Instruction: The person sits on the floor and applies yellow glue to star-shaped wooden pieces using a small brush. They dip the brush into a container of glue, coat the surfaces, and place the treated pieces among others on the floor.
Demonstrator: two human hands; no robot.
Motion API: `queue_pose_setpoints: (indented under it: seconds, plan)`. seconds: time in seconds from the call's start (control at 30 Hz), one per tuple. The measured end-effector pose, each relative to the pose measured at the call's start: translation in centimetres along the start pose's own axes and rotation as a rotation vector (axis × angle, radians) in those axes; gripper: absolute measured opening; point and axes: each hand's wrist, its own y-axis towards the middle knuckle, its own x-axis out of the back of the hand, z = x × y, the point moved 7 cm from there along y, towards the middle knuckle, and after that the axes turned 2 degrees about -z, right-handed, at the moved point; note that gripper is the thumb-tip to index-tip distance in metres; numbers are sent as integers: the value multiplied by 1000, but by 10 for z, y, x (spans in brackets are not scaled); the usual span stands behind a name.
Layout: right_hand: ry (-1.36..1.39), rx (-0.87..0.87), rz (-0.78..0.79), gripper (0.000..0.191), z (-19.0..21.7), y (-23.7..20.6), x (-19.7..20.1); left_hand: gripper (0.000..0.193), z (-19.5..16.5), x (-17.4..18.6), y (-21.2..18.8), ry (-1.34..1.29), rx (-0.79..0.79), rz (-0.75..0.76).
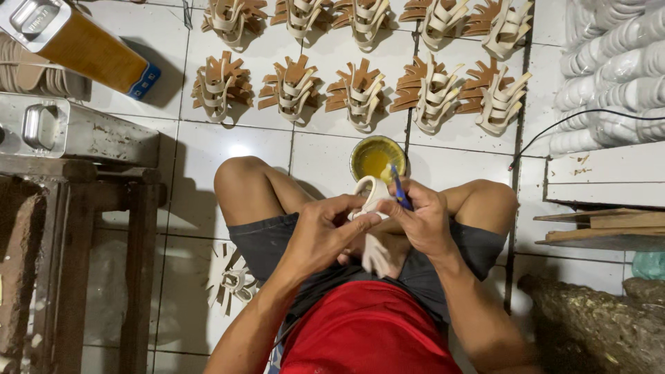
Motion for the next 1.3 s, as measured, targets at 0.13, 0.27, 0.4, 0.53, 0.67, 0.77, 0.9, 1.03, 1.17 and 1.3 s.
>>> queue_pose_setpoints:
  seconds: [0.13, 0.27, 0.4, 0.53, 0.67, 0.77, 0.9, 1.03, 1.17, 1.3]
  plan:
    - [100, -16, 25, 22, -6, -6, -1, 24, 1, -1, 1, 98, -84, -3]
    - [319, -53, -19, 26, -16, -8, 10, 21, -5, -8, 0, 136, -317, -133]
    - [440, -180, -181, 32, -60, -10, 35, 19, 8, -18, 3, -33, -279, -124]
    - [546, -661, -144, 27, -137, -35, 28, 19, 14, -27, 7, -70, -457, -178]
    - [874, -635, -115, 15, -156, -44, 23, 24, 46, -50, 20, -369, -318, -107]
    - [943, -315, -72, 14, -120, -24, 39, 30, 56, -47, 21, -387, -266, -76]
    - [686, -249, -158, 20, -72, -1, 61, 34, 41, -15, 27, -357, -380, -117]
    - [552, -226, -60, 22, -42, 10, 47, 58, 39, -3, 42, -470, -274, -75]
    - [494, -184, -50, 25, -57, 20, 37, 28, 38, 8, 45, -318, -358, -82]
    - [47, -228, 5, 31, -101, 53, 45, 25, 58, 47, 42, -423, -321, -304]
